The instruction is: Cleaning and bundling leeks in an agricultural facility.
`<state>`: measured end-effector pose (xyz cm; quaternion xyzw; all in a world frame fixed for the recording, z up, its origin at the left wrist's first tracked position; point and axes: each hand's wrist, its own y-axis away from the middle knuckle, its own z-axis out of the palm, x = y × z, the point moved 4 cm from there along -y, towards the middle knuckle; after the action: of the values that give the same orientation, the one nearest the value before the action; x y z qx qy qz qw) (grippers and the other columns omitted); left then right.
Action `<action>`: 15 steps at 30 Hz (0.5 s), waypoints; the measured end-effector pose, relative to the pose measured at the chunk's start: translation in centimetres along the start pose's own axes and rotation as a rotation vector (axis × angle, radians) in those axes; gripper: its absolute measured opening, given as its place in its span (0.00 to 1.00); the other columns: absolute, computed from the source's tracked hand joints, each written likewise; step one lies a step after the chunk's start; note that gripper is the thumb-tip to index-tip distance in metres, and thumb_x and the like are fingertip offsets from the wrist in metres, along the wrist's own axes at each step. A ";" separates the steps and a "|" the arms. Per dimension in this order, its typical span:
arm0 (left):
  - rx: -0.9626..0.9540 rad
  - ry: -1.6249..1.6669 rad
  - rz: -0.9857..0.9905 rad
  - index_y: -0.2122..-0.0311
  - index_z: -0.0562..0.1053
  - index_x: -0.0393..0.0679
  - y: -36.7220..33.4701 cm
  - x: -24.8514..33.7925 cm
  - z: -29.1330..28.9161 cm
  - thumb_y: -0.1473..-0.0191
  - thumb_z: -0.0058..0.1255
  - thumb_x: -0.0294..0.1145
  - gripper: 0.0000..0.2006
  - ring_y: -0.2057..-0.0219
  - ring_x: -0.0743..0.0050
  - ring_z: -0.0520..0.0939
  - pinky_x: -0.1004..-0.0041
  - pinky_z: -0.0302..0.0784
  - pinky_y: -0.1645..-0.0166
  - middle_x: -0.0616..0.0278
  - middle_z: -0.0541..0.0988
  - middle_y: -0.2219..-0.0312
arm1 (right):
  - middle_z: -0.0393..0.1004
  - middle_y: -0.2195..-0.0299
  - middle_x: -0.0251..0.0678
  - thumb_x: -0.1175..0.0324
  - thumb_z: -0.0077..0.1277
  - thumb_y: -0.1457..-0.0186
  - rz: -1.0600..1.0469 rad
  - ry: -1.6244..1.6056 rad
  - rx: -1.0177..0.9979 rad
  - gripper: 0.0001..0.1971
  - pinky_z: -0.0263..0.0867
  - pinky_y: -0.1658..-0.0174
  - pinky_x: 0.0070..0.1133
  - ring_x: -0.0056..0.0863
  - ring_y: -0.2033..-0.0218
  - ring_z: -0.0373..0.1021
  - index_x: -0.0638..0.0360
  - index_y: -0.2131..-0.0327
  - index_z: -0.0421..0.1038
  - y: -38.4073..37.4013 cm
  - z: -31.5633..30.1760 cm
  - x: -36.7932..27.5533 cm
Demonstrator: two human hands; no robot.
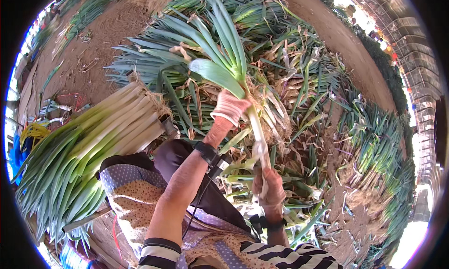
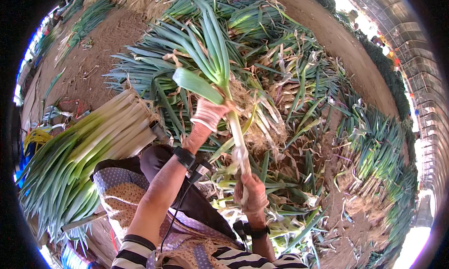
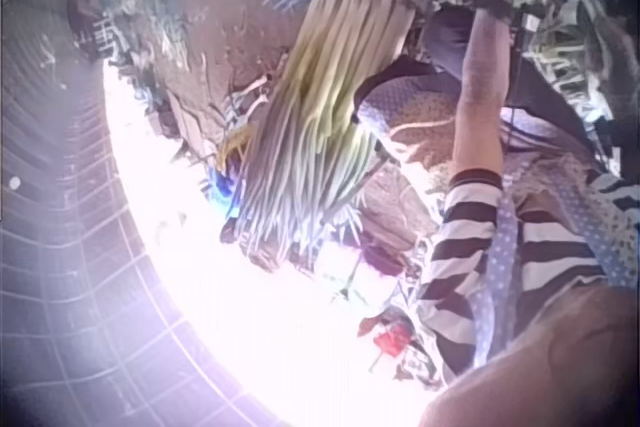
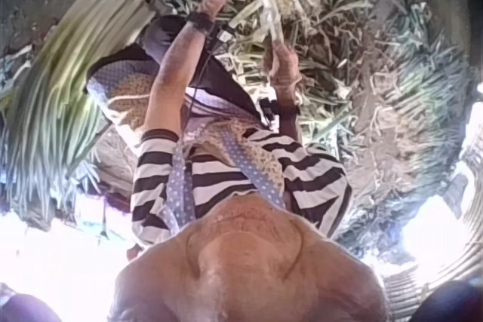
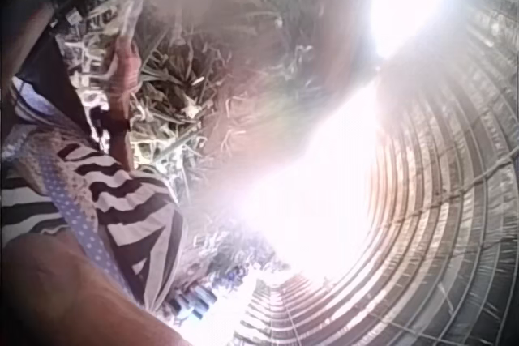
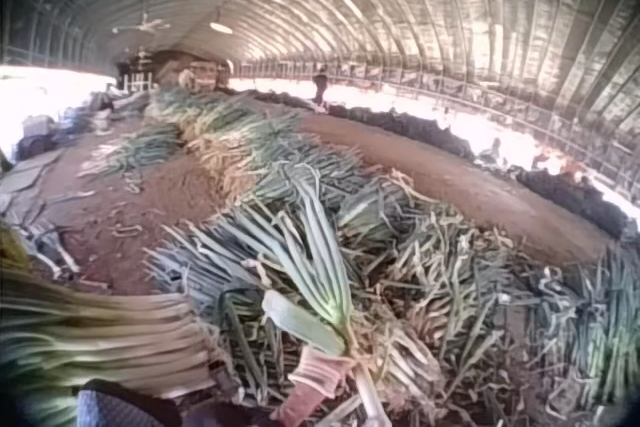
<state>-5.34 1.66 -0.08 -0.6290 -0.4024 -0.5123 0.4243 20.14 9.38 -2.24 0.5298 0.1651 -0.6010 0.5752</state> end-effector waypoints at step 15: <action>0.363 0.795 -0.487 0.68 0.71 0.39 -0.6 -6.9 -4.5 0.49 0.51 0.57 0.25 0.79 0.75 0.69 0.73 0.64 0.72 0.65 0.71 0.78 | 0.64 0.85 0.30 0.53 0.55 0.55 -0.081 0.126 0.071 0.24 0.52 0.86 0.16 0.18 0.88 0.59 0.69 0.67 0.70 -0.6 -3.4 -3.8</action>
<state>-8.30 -2.90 -6.30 -0.1887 -0.4273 -0.7182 0.5157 20.26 14.21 -0.67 0.5797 0.2009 -0.5947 0.5196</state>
